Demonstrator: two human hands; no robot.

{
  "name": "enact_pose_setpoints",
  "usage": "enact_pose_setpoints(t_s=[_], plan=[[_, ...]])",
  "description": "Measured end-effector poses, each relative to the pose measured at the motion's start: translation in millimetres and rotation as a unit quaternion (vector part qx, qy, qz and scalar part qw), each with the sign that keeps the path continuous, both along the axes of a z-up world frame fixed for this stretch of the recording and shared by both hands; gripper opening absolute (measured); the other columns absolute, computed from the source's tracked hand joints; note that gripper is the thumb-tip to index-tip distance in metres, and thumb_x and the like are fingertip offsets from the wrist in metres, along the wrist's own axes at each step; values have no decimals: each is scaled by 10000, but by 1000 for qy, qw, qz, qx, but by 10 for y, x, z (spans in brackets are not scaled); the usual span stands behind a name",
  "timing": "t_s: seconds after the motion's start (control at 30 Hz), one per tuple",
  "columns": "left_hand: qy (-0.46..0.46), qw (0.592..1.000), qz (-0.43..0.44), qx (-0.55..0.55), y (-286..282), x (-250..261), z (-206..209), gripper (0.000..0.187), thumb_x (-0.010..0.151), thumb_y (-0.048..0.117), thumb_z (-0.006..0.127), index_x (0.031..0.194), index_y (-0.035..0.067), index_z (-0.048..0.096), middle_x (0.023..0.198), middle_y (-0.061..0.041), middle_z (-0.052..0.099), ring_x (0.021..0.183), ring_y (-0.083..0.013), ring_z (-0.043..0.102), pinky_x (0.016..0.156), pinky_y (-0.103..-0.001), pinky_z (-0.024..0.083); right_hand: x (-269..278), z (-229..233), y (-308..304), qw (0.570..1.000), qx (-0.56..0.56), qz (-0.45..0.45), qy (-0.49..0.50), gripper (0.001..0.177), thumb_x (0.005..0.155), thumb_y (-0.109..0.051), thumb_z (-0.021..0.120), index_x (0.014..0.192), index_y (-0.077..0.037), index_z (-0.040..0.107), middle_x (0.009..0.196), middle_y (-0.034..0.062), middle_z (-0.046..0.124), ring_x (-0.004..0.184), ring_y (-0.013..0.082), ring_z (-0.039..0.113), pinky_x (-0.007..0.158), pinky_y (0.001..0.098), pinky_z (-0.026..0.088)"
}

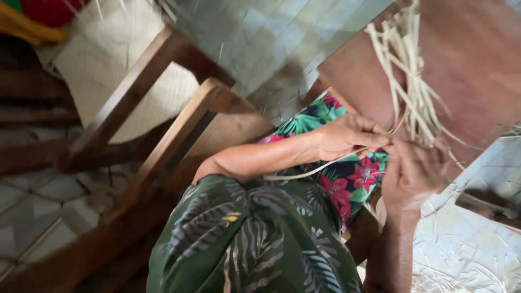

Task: Weaving thin strips of natural fiber together to create a handcrafted item like a hat or mat.

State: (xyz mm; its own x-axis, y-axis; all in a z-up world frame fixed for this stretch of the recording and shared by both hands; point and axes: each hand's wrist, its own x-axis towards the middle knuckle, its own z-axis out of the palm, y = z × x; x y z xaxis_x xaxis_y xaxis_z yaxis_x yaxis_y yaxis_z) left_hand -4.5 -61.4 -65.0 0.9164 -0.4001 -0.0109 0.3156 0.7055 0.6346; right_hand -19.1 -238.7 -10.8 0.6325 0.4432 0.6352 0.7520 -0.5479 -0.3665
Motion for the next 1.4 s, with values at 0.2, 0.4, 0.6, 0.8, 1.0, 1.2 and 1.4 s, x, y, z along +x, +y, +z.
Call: enact_pose_setpoints(t_s=[0.2,0.4,0.6,0.8,1.0,1.2,1.4], plan=[[-30,999,12,2,-15,-15,30,189,895,212,799,890,28,758,737,-12,677,622,-78,442,564,-231,301,-112,98,78,989,-5,-73,131,174,1167,127,637,1171,177,804,923,232,748,736,268,670,604,373,522],[-45,998,40,2,140,7,201,262,859,290,794,802,67,670,668,-6,533,593,-95,448,559,-230,356,158,-304,-201,985,53,-146,77,207,1001,146,670,1075,115,861,802,174,685,671,237,556,605,368,417],[-44,997,61,-23,288,67,288,256,903,267,732,799,55,635,691,-7,489,598,-107,422,563,-235,314,334,-668,-470,958,199,-154,140,176,883,186,593,880,163,768,622,106,462,558,177,424,525,360,327],[-79,985,118,-101,446,78,133,78,978,93,731,1000,21,751,860,-102,711,745,-198,581,589,-301,394,357,-929,-940,965,154,-158,145,175,906,233,532,884,115,661,801,168,648,715,236,583,676,365,482],[-98,894,435,-53,863,228,338,83,956,105,797,1024,74,761,855,-36,695,658,-155,550,514,-319,453,322,-1166,-1413,968,111,-184,131,274,918,333,561,882,99,698,717,129,587,592,192,527,568,355,483],[-252,805,407,350,411,254,-89,117,1048,220,612,1161,200,632,1122,74,705,1096,-92,693,1041,-269,577,-60,-503,-607,940,118,-91,307,230,1054,234,665,1257,131,701,1145,211,705,1075,300,668,992,395,576],[-252,802,361,405,31,322,-553,97,945,180,686,1032,222,678,951,63,708,889,-125,688,772,-278,592,-218,-482,-701,926,44,-85,364,233,1106,194,621,1318,155,710,1105,197,664,927,249,593,781,330,475]])
